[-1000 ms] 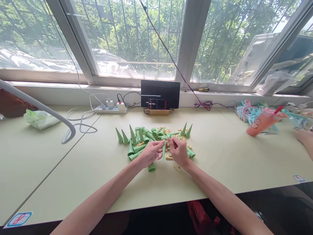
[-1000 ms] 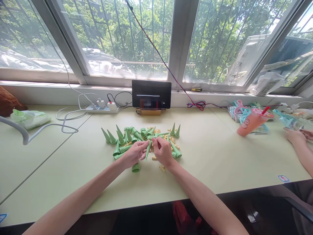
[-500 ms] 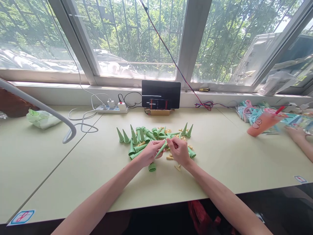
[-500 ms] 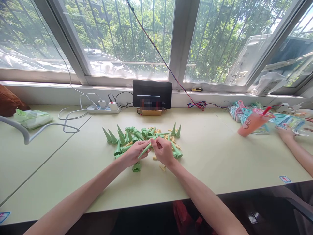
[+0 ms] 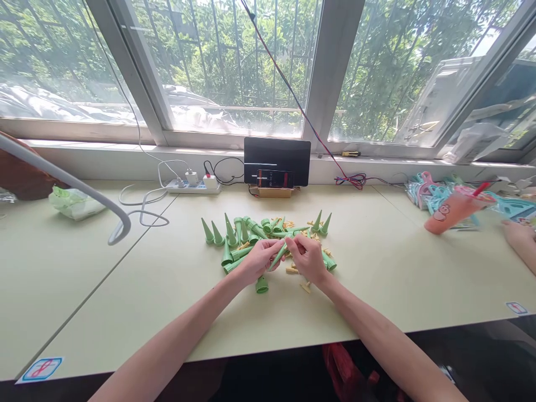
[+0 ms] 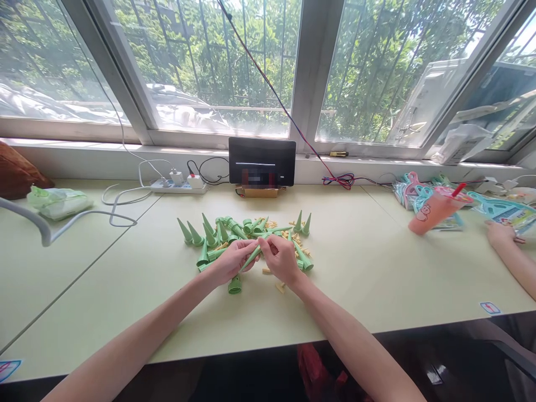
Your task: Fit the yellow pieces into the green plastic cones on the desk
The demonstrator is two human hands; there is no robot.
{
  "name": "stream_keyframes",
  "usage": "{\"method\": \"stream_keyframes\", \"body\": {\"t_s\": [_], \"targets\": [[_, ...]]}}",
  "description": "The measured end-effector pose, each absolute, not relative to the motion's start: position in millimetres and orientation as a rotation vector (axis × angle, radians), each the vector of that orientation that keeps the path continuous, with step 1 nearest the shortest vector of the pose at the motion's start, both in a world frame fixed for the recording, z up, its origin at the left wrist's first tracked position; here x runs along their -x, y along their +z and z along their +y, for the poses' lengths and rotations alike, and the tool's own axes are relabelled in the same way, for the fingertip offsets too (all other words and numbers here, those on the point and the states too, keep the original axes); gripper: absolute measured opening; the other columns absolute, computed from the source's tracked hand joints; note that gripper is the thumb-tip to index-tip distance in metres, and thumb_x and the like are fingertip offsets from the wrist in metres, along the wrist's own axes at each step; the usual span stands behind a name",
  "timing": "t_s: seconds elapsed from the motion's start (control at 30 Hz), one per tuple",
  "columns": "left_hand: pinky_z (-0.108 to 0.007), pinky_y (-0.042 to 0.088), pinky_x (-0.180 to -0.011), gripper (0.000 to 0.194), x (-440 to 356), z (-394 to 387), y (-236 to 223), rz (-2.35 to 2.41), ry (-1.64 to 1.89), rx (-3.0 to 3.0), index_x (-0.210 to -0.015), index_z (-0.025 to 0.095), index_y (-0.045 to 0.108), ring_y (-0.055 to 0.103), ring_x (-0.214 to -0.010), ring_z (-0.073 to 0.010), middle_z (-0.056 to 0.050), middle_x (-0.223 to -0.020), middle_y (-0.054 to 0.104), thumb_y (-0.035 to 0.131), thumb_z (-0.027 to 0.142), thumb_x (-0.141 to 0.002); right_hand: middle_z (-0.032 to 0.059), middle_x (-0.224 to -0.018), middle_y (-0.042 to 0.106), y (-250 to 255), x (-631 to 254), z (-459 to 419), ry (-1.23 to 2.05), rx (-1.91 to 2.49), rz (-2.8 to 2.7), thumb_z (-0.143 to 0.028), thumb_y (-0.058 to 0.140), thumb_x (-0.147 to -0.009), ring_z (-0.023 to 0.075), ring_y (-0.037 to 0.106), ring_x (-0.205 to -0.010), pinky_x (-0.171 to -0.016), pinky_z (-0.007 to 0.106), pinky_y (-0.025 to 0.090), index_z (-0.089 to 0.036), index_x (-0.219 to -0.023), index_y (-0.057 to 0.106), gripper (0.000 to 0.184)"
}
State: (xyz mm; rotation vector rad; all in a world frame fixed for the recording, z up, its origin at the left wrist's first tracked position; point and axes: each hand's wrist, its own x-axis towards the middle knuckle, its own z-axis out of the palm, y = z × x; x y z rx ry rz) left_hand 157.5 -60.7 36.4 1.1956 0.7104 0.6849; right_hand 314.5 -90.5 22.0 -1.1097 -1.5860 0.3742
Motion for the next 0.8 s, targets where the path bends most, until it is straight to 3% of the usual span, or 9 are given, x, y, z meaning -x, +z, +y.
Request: {"method": "stream_keyframes", "body": {"t_s": [0.13, 0.27, 0.47, 0.8], "targets": [[-0.019, 0.027, -0.04, 0.046, -160.6, -62.8, 35.5, 0.821, 0.824, -1.281, -0.074, 0.013, 0.06, 0.035, -0.04, -0.0045, 0.005, -0.05, 0.047, 0.071, 0.058, -0.077, -0.0066, -0.049, 0.033, 22.1, -314.8, -89.6, 0.386, 1.12, -1.568, -0.039, 0.052, -0.096, 0.0094, 0.03, -0.046, -0.048, 0.025, 0.028, -0.021, -0.059, 0.04, 0.043], [-0.019, 0.031, -0.04, 0.044, -162.2, -64.5, 37.4, 0.874, 0.941, -1.287, -0.092, 0.016, 0.057, 0.04, -0.038, -0.0067, 0.007, -0.047, 0.05, 0.072, 0.055, -0.077, -0.0058, -0.051, 0.037, 19.9, -315.1, -88.2, 0.409, 1.128, -1.562, -0.039, 0.05, -0.097, 0.0098, 0.033, -0.047, -0.048, 0.025, 0.029, -0.02, -0.062, 0.045, 0.04], [-0.019, 0.038, -0.041, 0.057, -160.5, -68.4, 42.8, 0.833, 0.983, -1.397, -0.12, 0.018, 0.048, 0.044, -0.038, -0.0075, 0.009, -0.052, 0.052, 0.073, 0.05, -0.079, -0.0056, -0.051, 0.036, 19.6, -316.5, -86.9, 0.42, 1.115, -1.562, -0.037, 0.049, -0.098, 0.0101, 0.032, -0.047, -0.048, 0.026, 0.028, -0.02, -0.062, 0.045, 0.04], [-0.019, 0.036, -0.038, 0.045, -157.9, -72.5, 43.9, 0.837, 0.95, -1.53, -0.111, 0.019, 0.05, 0.048, -0.041, -0.0087, 0.008, -0.056, 0.051, 0.068, 0.051, -0.083, -0.0052, -0.051, 0.034, 22.9, -320.0, -87.3, 0.376, 1.069, -1.58, -0.041, 0.049, -0.097, 0.0102, 0.03, -0.047, -0.047, 0.026, 0.027, -0.021, -0.058, 0.04, 0.044]]}}
